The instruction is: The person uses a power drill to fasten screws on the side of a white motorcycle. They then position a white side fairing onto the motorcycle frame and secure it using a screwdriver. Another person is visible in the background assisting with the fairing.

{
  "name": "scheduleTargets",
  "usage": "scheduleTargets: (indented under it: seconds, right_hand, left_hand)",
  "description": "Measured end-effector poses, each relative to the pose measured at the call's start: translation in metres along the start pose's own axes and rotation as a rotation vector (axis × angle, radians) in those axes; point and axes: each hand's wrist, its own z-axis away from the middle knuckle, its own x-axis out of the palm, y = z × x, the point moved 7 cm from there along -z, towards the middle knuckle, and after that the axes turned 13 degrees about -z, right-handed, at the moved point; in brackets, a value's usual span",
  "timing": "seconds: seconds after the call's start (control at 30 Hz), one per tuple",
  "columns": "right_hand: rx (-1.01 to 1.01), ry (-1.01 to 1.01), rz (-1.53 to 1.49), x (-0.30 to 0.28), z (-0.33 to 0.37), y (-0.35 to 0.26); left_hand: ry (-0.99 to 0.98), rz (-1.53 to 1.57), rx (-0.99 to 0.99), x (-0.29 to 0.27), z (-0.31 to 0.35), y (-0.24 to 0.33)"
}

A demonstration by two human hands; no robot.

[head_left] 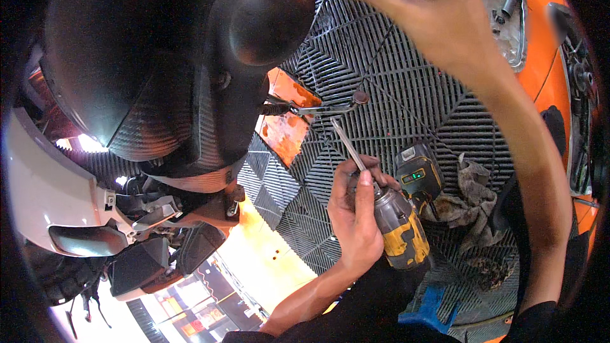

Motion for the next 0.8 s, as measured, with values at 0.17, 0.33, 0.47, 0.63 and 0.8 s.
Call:
scheduleTargets:
  seconds: [0.17, 0.33, 0.47, 0.63, 0.8]
  right_hand:
    - [-0.171, -0.009, -0.162, 0.052, -0.022, -0.022]
    - [-0.219, 0.08, 0.141, 0.083, -0.029, -0.012]
    - [-0.45, 0.207, 0.168, 0.095, -0.03, -0.01]
    - [-0.377, 0.225, 0.222, 0.103, -0.037, -0.013]
    - [-0.091, 0.241, 0.238, 0.105, -0.031, -0.013]
  left_hand:
    - [0.032, -0.09, 0.031, -0.002, 0.001, 0.004]
    - [0.031, -0.099, 0.001, -0.008, 0.002, -0.004]
    - [0.047, -0.045, 0.001, -0.009, 0.002, -0.008]
    - [0.049, -0.143, 0.074, -0.009, 0.0, 0.0]
    - [0.072, -0.178, 0.033, -0.011, 0.004, -0.002]
